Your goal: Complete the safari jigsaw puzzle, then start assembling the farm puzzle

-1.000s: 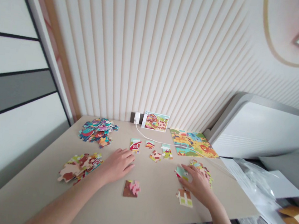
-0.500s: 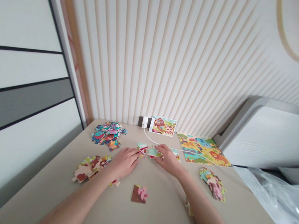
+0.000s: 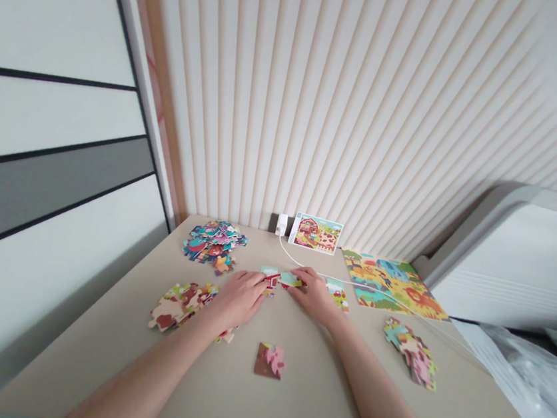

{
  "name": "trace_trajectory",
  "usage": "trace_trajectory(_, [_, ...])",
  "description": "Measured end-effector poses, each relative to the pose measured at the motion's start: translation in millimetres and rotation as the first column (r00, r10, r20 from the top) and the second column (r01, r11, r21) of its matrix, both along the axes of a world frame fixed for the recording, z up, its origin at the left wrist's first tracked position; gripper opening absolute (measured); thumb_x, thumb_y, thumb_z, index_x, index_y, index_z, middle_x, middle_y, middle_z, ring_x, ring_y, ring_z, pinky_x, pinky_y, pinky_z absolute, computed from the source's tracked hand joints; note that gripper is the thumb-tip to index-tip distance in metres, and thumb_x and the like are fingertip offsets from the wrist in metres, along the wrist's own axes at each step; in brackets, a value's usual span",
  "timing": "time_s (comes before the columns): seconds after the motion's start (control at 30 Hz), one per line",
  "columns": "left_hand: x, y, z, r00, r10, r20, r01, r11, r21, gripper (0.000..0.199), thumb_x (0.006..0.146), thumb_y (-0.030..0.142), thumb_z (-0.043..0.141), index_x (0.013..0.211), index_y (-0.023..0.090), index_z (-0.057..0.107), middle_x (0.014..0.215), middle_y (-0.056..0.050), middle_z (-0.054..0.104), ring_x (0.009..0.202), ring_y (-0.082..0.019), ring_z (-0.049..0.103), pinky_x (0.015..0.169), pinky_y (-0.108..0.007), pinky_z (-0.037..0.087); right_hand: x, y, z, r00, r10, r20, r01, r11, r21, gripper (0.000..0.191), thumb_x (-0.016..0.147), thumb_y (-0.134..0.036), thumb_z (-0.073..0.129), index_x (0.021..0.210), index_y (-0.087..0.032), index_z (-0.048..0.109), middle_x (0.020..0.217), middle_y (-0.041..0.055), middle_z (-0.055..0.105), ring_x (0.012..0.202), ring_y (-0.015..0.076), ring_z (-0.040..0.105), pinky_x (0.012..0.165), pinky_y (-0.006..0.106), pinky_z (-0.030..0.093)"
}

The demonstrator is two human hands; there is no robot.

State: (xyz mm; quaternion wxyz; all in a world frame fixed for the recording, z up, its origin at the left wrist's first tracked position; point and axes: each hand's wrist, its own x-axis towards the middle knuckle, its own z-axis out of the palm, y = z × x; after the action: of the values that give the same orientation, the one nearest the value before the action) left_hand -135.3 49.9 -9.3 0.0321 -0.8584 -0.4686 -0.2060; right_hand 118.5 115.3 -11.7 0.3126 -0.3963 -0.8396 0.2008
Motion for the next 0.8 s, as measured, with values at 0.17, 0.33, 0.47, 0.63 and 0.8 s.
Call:
trace_trajectory(0.17, [-1, 0, -1.7, 1.000, 0.002, 0.005, -0.002, 1.000, -0.007, 0.029, 0.099, 0.018, 0.054, 0.124, 0.023, 0.067, 0.118, -0.009, 0.069, 0.110, -0.025, 0.066, 0.102, -0.042, 0.049, 1, -3, -3.3, 1.000, -0.010, 0.007, 0.010, 1.000, -0.003, 0.039, 0.090, -0.030, 0.072, 0.129, -0.026, 0.069, 0.126, 0.0086, 0.064, 0.114, 0.0230, 0.065, 0.104, 0.039, 0.052])
trace_trajectory(0.33, [0, 0, -0.8, 1.000, -0.008, 0.000, 0.008, 1.000, -0.016, 0.028, 0.099, 0.018, 0.052, 0.123, 0.020, 0.068, 0.120, -0.011, 0.069, 0.112, -0.027, 0.065, 0.104, -0.044, 0.049, 5, -5, -3.6, 1.000, -0.017, 0.012, 0.017, 0.999, 0.039, 0.041, 0.091, -0.034, 0.072, 0.131, -0.026, 0.068, 0.129, 0.0095, 0.064, 0.119, 0.0240, 0.063, 0.107, 0.040, 0.051])
trace_trajectory(0.47, [0, 0, -0.5, 1.000, -0.020, 0.000, 0.020, 1.000, -0.022, 0.029, 0.100, 0.018, 0.050, 0.124, 0.020, 0.067, 0.120, -0.011, 0.069, 0.113, -0.027, 0.065, 0.105, -0.044, 0.050, 11, -2, -5.5, 0.999, -0.018, 0.027, 0.016, 0.998, 0.053, 0.045, 0.091, -0.036, 0.072, 0.134, -0.025, 0.067, 0.133, 0.0114, 0.063, 0.124, 0.0264, 0.061, 0.111, 0.044, 0.048])
trace_trajectory(0.63, [0, 1, -1.6, 1.000, -0.018, 0.007, 0.019, 1.000, -0.025, 0.029, 0.100, 0.019, 0.049, 0.123, 0.020, 0.068, 0.121, -0.011, 0.069, 0.112, -0.026, 0.066, 0.103, -0.043, 0.051, 15, -2, -7.4, 0.999, -0.024, 0.046, 0.019, 0.995, 0.096, 0.044, 0.090, -0.037, 0.074, 0.132, -0.024, 0.068, 0.133, 0.0115, 0.066, 0.125, 0.0279, 0.060, 0.110, 0.046, 0.048])
trace_trajectory(0.8, [-1, 1, -3.5, 1.000, -0.012, 0.014, 0.013, 1.000, -0.026, 0.029, 0.100, 0.018, 0.049, 0.122, 0.021, 0.068, 0.122, -0.011, 0.069, 0.113, -0.026, 0.065, 0.105, -0.043, 0.050, 21, -6, 1.6, 0.996, -0.008, 0.084, -0.001, 0.995, 0.101, 0.042, 0.089, -0.039, 0.076, 0.129, -0.026, 0.070, 0.124, 0.0097, 0.072, 0.117, 0.0276, 0.063, 0.104, 0.045, 0.050])
